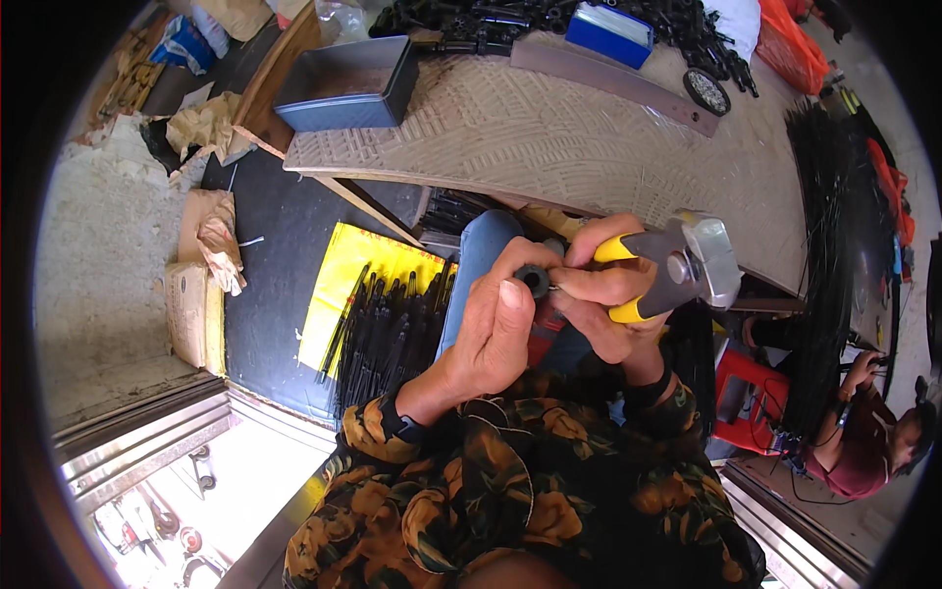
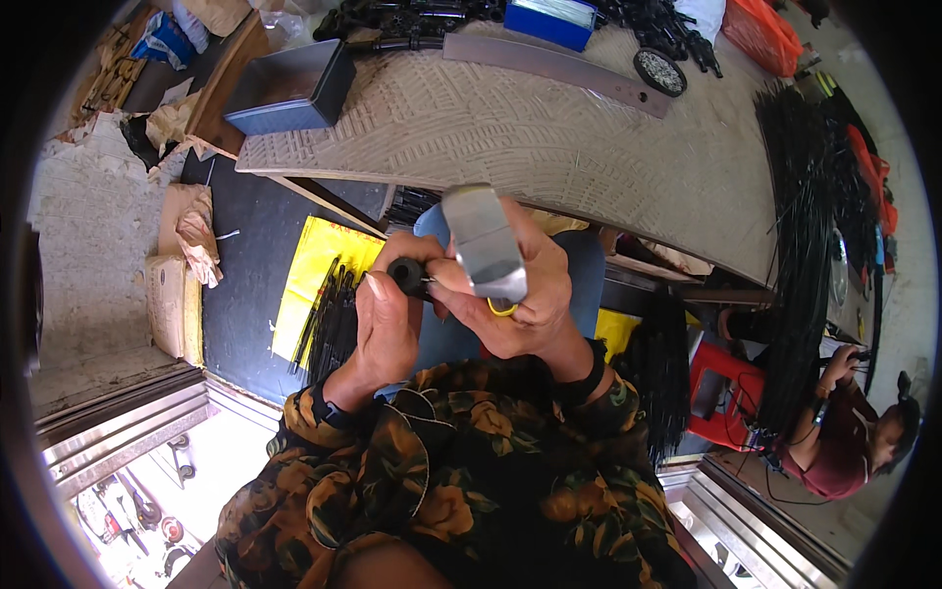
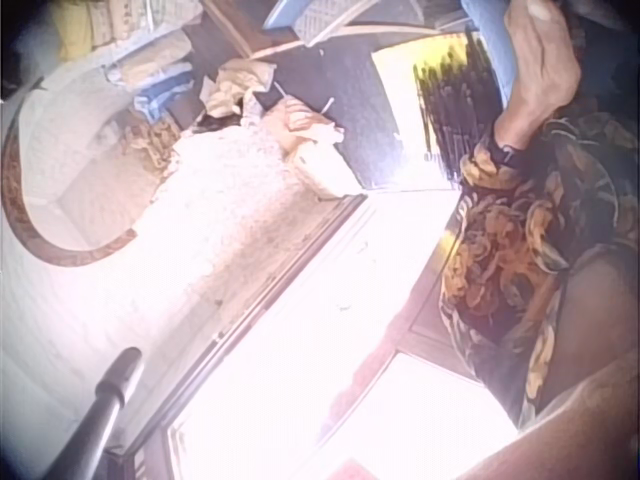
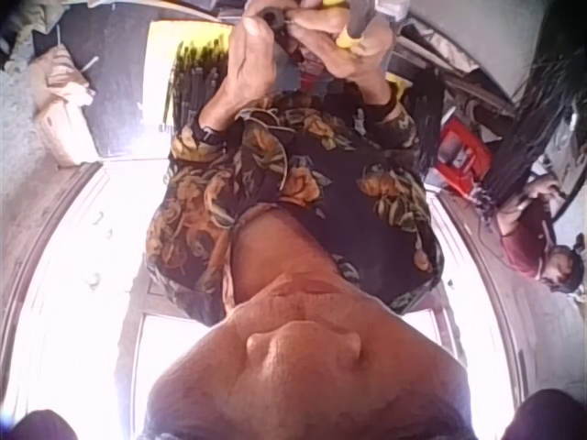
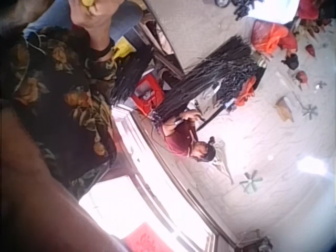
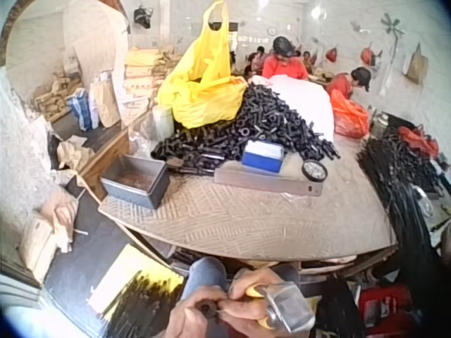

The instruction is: Assemble umbrella frame components by inserting ribs into a central hub and securing them with pliers.

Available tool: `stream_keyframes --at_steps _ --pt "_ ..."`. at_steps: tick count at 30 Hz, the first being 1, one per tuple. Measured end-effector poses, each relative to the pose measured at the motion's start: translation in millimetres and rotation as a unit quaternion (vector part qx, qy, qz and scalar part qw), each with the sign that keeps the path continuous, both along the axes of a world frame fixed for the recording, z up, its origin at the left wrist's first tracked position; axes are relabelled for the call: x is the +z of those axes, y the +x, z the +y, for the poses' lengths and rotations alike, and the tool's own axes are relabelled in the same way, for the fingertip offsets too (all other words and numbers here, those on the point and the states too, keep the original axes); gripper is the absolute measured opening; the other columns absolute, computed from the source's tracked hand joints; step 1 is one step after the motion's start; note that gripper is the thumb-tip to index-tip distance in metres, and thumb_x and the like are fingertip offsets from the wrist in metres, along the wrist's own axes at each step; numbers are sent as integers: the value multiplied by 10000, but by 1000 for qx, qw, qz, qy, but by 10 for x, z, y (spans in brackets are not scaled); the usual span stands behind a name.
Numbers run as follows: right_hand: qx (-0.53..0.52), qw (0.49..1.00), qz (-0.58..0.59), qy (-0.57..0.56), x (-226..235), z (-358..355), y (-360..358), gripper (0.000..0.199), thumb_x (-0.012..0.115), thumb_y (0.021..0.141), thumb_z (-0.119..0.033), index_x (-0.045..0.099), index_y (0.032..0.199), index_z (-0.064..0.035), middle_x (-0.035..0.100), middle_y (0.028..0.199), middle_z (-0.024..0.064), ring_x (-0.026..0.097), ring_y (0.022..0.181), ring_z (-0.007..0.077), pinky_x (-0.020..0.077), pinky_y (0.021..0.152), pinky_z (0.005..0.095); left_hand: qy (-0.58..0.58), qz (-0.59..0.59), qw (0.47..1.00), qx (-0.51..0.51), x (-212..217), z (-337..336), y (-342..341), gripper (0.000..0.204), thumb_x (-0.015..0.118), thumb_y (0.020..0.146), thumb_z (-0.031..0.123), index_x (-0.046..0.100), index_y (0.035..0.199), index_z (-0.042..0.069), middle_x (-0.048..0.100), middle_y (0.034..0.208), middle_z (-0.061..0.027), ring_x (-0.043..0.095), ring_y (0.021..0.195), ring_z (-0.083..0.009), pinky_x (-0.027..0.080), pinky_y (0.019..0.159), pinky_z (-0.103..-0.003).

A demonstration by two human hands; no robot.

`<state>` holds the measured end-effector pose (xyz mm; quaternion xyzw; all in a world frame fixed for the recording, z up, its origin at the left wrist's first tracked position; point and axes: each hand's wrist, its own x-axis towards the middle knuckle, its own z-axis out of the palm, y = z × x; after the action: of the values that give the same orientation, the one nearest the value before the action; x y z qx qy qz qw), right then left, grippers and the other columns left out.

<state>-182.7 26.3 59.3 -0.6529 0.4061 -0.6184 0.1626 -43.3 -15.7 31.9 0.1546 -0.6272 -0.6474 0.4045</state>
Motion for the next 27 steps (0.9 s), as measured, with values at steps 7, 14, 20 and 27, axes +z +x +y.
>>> stream_keyframes --at_steps 7,14,20,27 --pt "13 1000 24 7 7 -13 -72 138 697 640 -21 651 770 -16 541 838 102 550 686 165 423 555 250 9 -11 999 32 41 41 -5 474 243 947 393 472 970 -22 426 748 -56 398 630 -118 334 569 -258" --pt "37 998 39 33 72 -43 -110 149 714 627 -29 649 760 -45 550 802 105 534 675 186 397 579 258 0 -25 1000 19 26 27 17 482 246 945 398 476 978 -24 423 735 -54 402 627 -117 335 564 -259" --pt "29 999 17 34 8 -43 -98 135 716 618 -13 625 717 -30 550 794 107 527 669 183 396 570 263 -12 -24 999 17 22 6 17 481 251 944 400 474 985 -24 418 734 -52 395 625 -115 330 561 -260" --pt "42 997 49 46 84 -43 -124 141 705 631 13 568 662 0 547 833 139 547 668 169 411 550 242 12 -12 1000 25 -3 24 -13 476 259 943 404 468 982 -22 406 726 -49 384 625 -110 322 560 -256"
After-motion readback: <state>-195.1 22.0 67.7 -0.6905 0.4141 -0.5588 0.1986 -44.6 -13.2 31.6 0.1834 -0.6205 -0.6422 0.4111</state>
